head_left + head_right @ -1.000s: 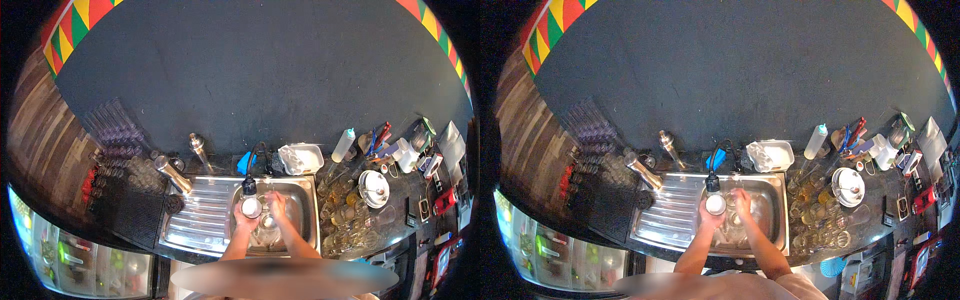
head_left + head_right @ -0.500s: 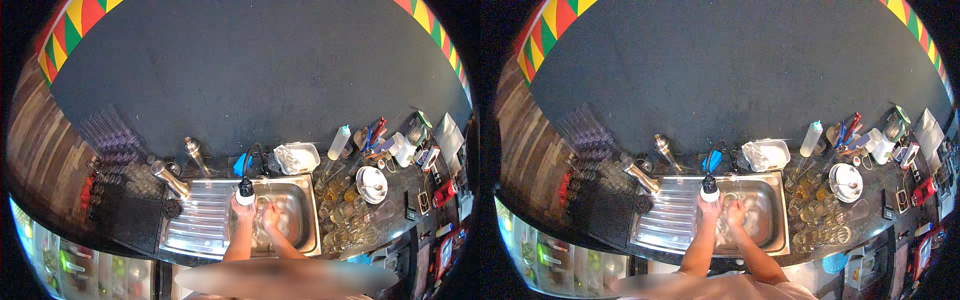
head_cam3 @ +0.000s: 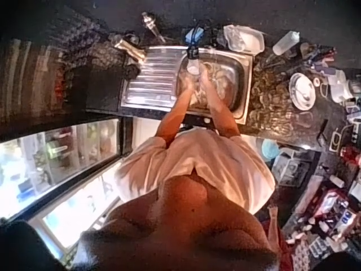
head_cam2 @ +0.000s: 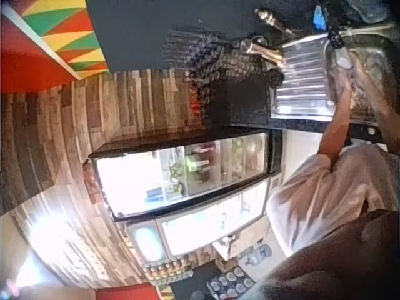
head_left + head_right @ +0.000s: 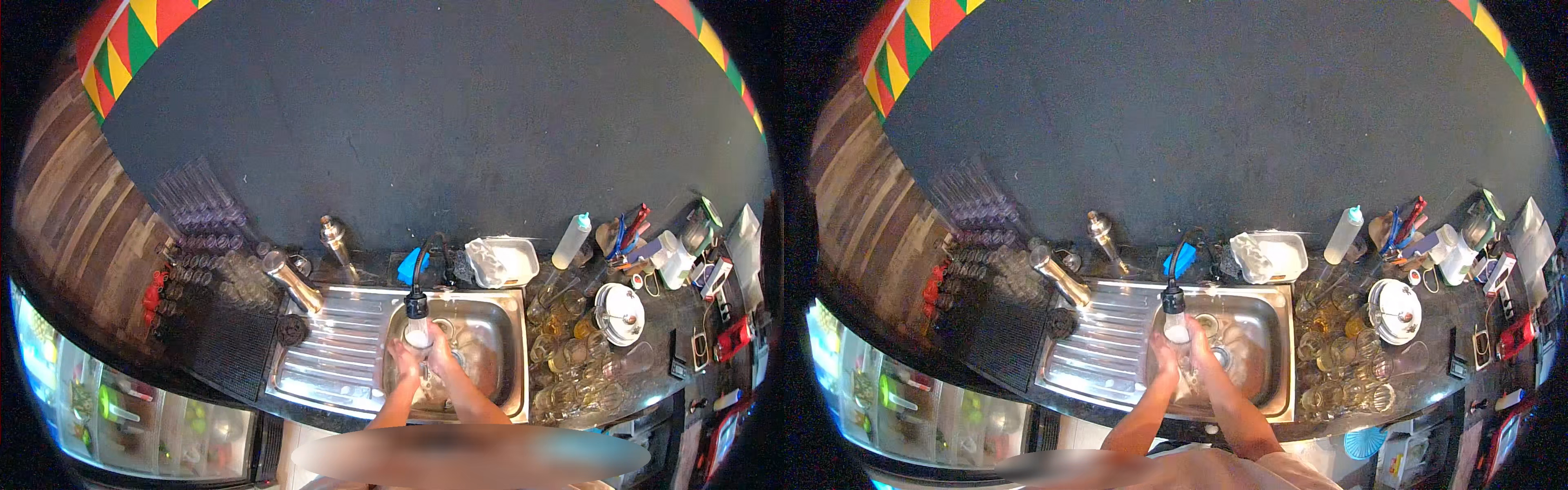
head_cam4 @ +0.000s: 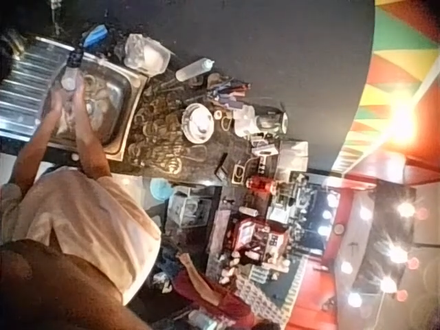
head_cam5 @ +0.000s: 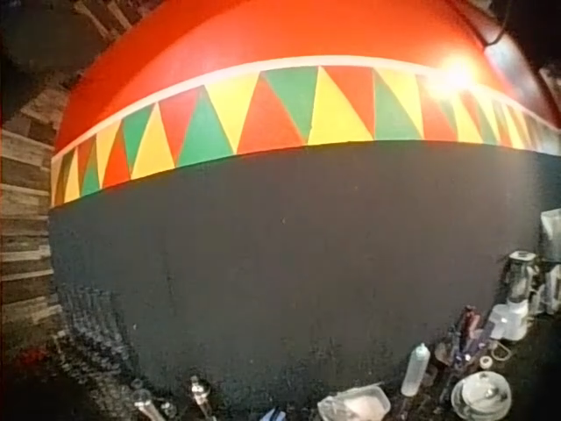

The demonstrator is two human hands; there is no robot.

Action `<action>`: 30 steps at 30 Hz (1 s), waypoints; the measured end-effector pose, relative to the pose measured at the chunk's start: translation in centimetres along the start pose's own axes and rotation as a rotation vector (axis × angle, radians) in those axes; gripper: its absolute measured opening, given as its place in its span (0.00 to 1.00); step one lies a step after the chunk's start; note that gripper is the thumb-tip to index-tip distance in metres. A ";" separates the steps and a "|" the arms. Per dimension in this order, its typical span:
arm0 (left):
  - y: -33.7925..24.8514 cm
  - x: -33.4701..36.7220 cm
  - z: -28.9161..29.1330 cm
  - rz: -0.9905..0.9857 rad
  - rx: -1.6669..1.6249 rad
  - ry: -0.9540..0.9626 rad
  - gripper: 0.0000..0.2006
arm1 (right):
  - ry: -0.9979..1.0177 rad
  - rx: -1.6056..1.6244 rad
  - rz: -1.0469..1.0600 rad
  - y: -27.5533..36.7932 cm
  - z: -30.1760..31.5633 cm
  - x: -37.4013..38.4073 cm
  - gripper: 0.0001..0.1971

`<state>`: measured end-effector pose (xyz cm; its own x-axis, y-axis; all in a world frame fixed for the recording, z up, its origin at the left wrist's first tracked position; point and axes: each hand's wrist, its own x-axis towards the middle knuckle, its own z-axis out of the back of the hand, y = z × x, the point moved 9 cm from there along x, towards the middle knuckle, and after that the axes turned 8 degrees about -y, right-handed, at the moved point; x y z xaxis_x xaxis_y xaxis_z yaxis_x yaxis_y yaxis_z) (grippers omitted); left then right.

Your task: Washing, rinsing, and drying glassware at a bar sink.

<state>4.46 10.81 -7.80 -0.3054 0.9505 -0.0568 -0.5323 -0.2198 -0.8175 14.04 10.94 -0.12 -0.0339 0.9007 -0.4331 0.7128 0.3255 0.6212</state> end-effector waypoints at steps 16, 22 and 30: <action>-7.6 -2.5 3.6 0.130 -0.851 0.189 0.31 | -0.155 -0.299 0.597 5.1 4.4 1.1 0.10; -4.0 -1.1 5.8 0.262 -1.010 0.216 0.27 | -0.290 -0.181 0.252 0.6 2.8 2.5 0.04; -6.4 -0.9 5.5 0.020 -0.817 0.302 0.29 | -0.184 0.080 -0.010 4.0 -0.2 1.5 0.09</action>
<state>3.76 10.17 0.62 -0.0243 0.9912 -0.1302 0.2399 -0.1206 -0.9633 16.67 13.63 1.89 0.0821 0.8273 -0.5558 0.7667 0.3039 0.5656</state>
